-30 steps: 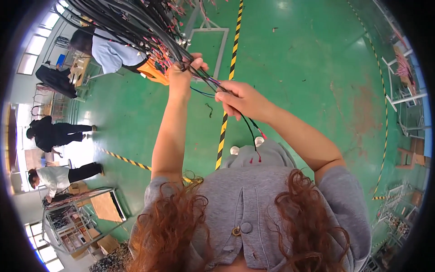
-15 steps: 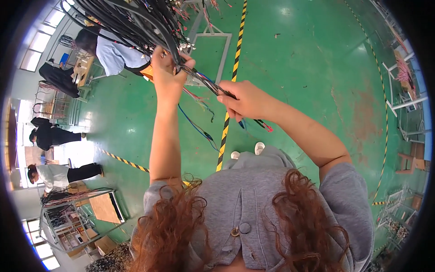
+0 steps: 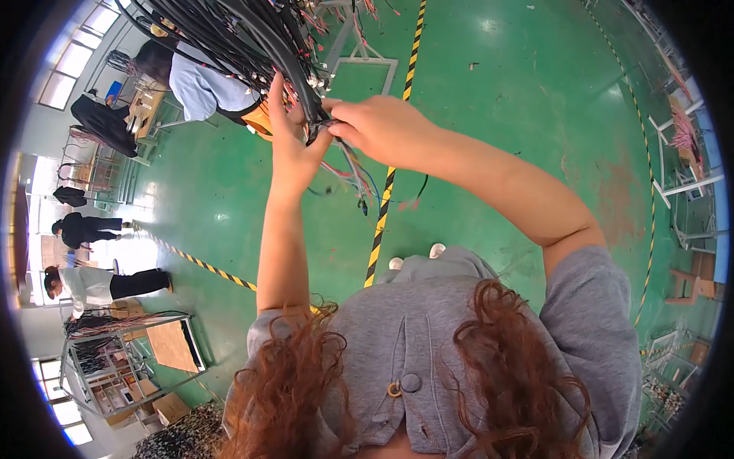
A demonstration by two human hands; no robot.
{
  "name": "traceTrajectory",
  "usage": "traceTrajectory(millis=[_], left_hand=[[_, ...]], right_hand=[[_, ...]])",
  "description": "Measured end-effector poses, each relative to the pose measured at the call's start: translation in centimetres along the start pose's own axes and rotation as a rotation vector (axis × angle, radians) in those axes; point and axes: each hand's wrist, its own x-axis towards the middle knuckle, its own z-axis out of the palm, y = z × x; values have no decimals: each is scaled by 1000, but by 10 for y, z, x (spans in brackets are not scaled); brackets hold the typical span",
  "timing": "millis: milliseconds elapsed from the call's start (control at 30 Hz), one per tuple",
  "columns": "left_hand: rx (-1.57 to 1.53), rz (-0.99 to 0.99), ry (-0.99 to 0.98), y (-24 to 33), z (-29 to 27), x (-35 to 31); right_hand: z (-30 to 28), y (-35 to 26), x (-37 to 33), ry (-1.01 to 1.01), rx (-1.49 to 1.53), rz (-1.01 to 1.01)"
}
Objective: Organizing and sorting bunches of electrical wires in a factory setting.
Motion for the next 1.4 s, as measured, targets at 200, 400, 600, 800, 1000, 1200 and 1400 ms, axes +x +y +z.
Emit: traceTrajectory(millis=[200,400,600,800,1000,1200,1400], left_hand=[[-200,-255,-106,-4,-2,-5],[-547,-192,-185,-8,6,-11],[-754,-416,-314,-2,3,-8],[-445,-405,-260,-38,9,-4],[-630,-596,-58,-95,-15,-3],[-694,-618,-44,-120,-25,-12],[-724,-626,-9,-121,-23,-13]], right_hand=[[-2,1,-3,164,-435,-109],[-13,2,-2,58,-99,-160],[-31,-11,-14,-287,564,155],[-36,17,-25,-466,914,356],[-20,62,-65,-600,1034,440],[-1,66,-82,-610,1009,435],[0,50,-81,-586,1050,523]])
